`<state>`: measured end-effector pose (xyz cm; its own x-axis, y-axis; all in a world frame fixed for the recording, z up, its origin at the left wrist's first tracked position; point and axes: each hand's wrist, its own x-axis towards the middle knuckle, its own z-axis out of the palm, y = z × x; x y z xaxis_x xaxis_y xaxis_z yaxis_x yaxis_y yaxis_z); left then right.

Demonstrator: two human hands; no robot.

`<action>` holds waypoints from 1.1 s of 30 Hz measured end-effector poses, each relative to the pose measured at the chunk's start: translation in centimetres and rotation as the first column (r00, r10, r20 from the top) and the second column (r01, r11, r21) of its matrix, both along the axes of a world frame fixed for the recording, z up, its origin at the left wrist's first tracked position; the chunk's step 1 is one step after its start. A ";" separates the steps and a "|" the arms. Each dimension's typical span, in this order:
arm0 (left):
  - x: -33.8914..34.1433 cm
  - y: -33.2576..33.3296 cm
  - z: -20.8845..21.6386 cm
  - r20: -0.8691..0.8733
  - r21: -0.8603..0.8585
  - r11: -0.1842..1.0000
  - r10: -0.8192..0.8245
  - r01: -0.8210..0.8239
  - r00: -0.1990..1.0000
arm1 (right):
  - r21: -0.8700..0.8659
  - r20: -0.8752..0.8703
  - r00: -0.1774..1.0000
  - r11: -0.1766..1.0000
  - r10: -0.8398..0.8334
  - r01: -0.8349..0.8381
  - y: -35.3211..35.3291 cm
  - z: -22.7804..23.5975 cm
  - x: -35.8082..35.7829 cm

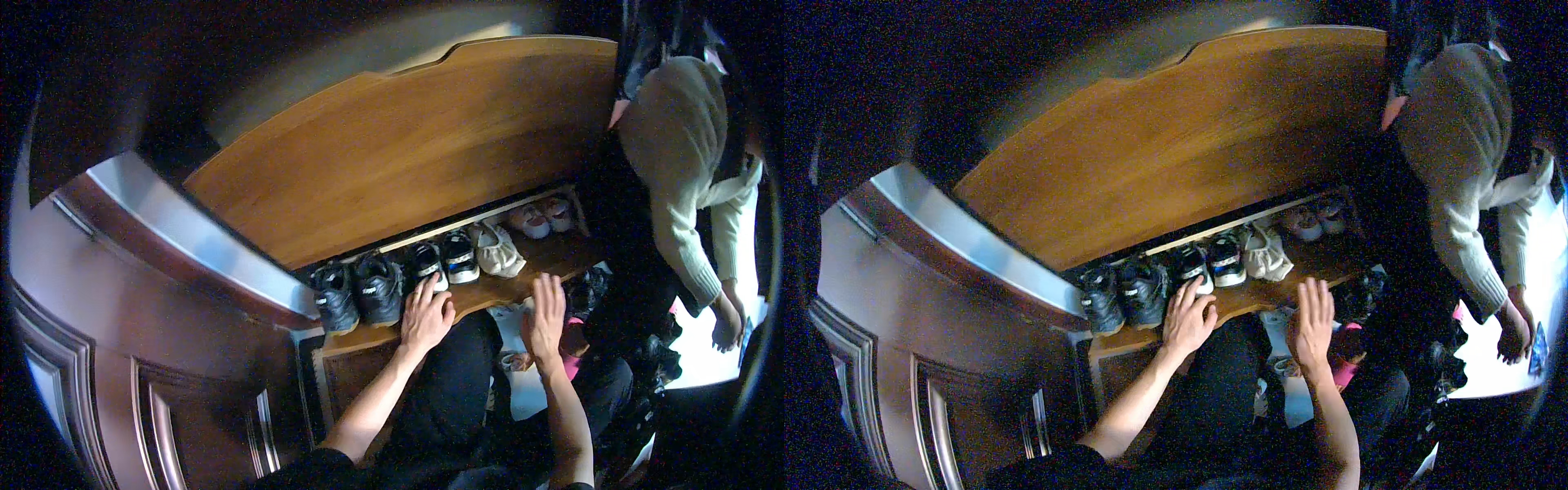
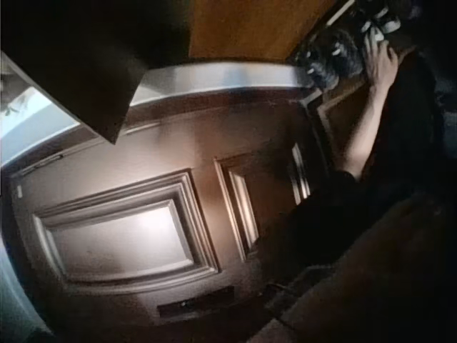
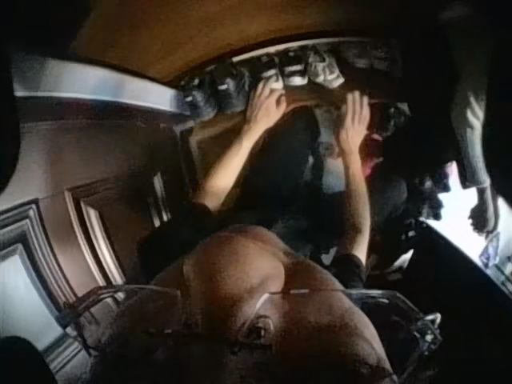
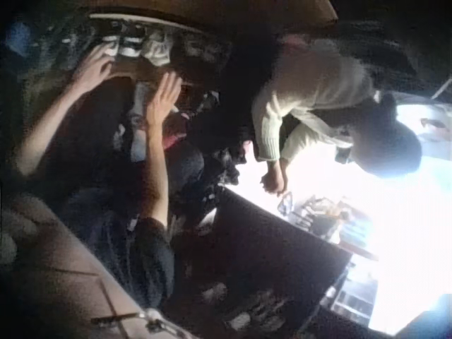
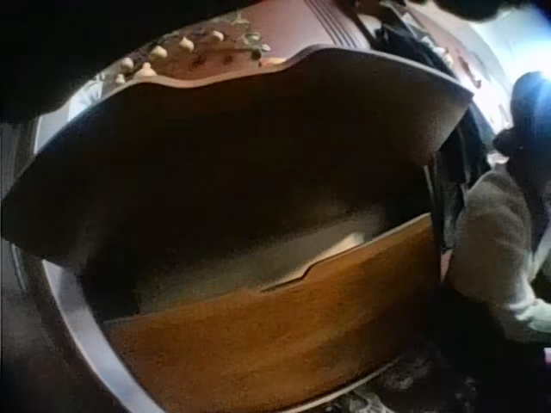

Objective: The person sits on the floor and organizes shoes on a multi-tiered wooden shoe rack. They pick up various shoes, inspect them, and place them back on the shelves in an orderly manner.

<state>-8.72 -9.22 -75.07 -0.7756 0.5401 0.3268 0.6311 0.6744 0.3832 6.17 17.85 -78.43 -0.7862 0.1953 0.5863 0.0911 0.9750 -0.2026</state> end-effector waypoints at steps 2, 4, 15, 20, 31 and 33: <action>-0.1 -0.5 -0.2 0.007 0.000 1.000 0.008 -0.008 1.000 | 0.000 0.230 0.973 0.999 -0.033 0.034 -0.4 -0.8 -0.1; -0.1 -0.6 0.0 0.004 0.006 1.000 0.008 -0.008 1.000 | -0.016 0.222 0.975 1.000 -0.020 0.024 -0.5 -0.8 -0.5; -0.6 1.1 0.1 0.037 0.058 0.996 -0.065 0.063 0.997 | -0.173 -0.046 0.999 0.985 -0.020 0.012 -0.3 2.1 0.4; -0.2 0.2 0.3 0.006 -0.055 0.998 -0.020 0.020 1.000 | -0.043 0.121 0.992 0.999 0.017 -0.012 0.6 -2.5 -0.8; 0.3 0.6 1.0 0.013 -0.091 0.996 -0.013 0.014 1.000 | -0.107 0.035 0.999 0.994 0.032 -0.028 -0.1 -0.4 -0.2; 0.3 0.6 0.7 0.006 -0.067 0.998 -0.015 0.015 1.000 | -0.159 0.084 0.993 0.985 0.084 -0.069 0.6 0.4 -0.4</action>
